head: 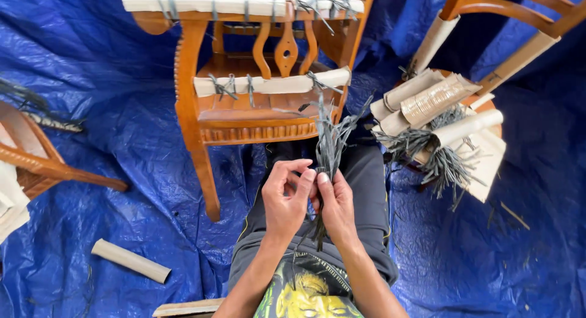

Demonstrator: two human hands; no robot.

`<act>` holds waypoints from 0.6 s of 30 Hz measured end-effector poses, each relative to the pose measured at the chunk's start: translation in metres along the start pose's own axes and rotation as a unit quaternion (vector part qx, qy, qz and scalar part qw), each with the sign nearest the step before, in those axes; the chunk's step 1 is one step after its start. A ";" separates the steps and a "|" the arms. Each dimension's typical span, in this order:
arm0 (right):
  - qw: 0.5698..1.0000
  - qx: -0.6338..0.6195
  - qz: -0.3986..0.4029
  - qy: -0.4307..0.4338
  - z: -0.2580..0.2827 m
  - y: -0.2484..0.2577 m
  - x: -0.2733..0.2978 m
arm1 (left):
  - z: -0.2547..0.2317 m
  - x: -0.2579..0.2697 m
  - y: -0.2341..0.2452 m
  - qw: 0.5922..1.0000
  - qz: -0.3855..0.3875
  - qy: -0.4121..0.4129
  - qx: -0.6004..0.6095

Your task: The person sits on the floor with a wooden chair frame on their lap and weaves dark gray flat strips around the chair rails, tightening and knotting each strip by hand. They gather bundles of strips from a pile beside them, thread strips through the frame, and continue tying them along the rail.

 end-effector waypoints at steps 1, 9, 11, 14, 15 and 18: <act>0.999 0.035 0.004 -0.003 0.006 -0.006 0.003 | -0.004 -0.001 0.000 1.000 0.000 -0.010 -0.003; 0.986 0.137 0.033 0.085 0.013 -0.015 0.004 | 0.011 -0.009 -0.010 0.999 -0.005 0.000 -0.033; 0.985 0.146 0.025 0.092 0.005 -0.012 -0.002 | 0.011 -0.013 -0.012 1.000 -0.006 0.000 -0.021; 0.981 0.175 0.011 0.082 -0.014 -0.005 -0.012 | 0.018 -0.019 -0.016 1.000 -0.014 0.021 -0.011; 0.981 0.175 0.016 0.085 -0.007 -0.010 -0.014 | 0.019 -0.021 -0.018 1.000 -0.018 0.017 -0.010; 0.980 0.171 0.014 0.105 0.002 -0.016 -0.019 | 0.028 -0.024 -0.021 0.999 -0.025 0.048 -0.004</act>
Point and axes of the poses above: each hand's wrist, its own x-axis away from the middle knuckle, its own y-axis out of the back of the hand, z = x × y, the point moved 4 cm from there along -x, towards the middle knuckle, and after that the axes turned 14 degrees about -z, right-handed, at the moved point
